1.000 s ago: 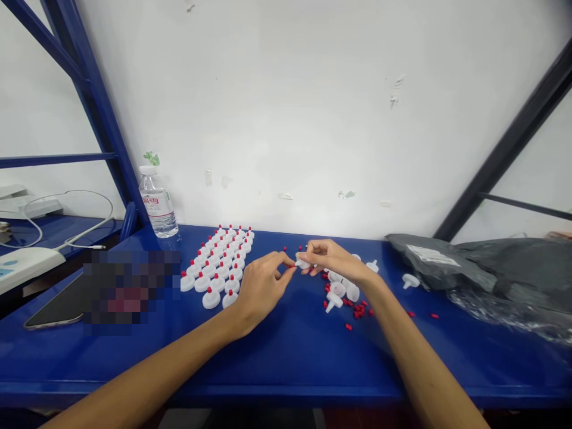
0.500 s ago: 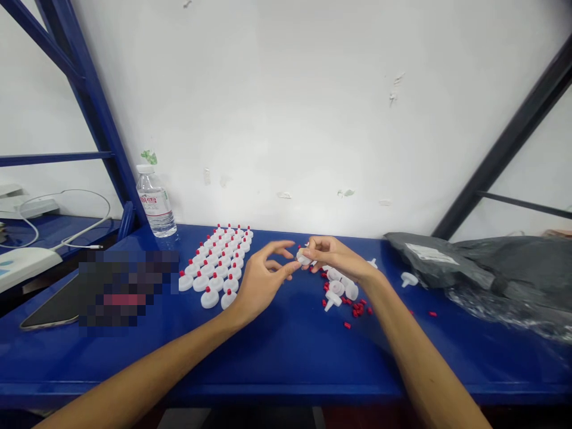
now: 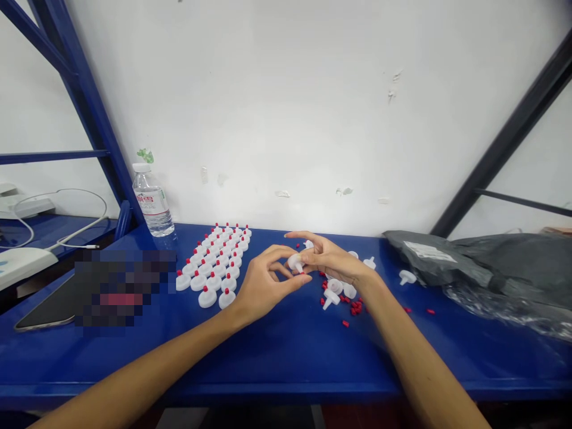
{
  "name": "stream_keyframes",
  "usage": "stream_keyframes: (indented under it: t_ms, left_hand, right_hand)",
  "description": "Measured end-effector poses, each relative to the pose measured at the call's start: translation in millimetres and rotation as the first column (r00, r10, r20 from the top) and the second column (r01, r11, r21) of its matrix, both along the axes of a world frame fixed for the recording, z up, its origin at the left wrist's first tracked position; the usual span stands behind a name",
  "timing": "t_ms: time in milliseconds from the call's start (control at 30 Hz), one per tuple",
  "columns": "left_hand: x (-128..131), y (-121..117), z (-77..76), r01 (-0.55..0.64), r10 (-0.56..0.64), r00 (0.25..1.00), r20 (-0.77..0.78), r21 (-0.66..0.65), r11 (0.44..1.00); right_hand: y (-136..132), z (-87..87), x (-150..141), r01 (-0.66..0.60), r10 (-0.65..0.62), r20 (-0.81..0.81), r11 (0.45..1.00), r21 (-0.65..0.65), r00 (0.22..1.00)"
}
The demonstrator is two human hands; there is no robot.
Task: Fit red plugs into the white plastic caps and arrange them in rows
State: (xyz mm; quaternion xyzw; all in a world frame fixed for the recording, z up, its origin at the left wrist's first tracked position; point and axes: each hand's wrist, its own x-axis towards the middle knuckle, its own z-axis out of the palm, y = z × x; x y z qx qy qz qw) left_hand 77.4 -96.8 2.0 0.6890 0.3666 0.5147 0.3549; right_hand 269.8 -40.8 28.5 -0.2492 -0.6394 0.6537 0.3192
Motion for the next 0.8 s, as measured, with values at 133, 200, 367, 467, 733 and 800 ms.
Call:
stream_keyframes:
  t_ms: [133,200,367,467,733,800]
  left_hand:
    - [-0.2,-3.6,1.2,-0.052,0.061,0.995,-0.079,0.111,0.993]
    - [-0.5,-4.3,1.4,-0.08,0.098,0.989,-0.113,0.15,0.985]
    - [-1.7,-2.6,0.7,-0.156,0.207,0.958,-0.199,0.245,0.957]
    - [-3.3,0.0,-1.2,-0.156,0.221,0.95,-0.219,0.281,0.947]
    - [-5.6,3.7,-4.5,-0.148,0.241,0.938,-0.249,0.341,0.928]
    - [-5.9,4.4,-4.6,-0.143,0.243,0.934,-0.261,0.35,0.926]
  right_hand:
    - [-1.5,1.1,-1.5,-0.013,0.014,-0.005,1.0,0.011,1.0]
    - [-2.0,1.5,-2.0,-0.009,0.009,0.002,1.0,0.01,1.0]
    - [-2.4,0.6,-3.9,-0.021,0.021,-0.013,1.0,0.001,1.0]
    - [-2.5,-0.3,-4.8,-0.034,0.034,-0.015,0.999,-0.017,0.999]
    - [-2.3,-2.4,-5.0,-0.043,0.042,-0.027,0.998,-0.037,0.999]
    - [-2.0,-2.6,-5.1,-0.041,0.04,-0.017,0.998,-0.043,0.999]
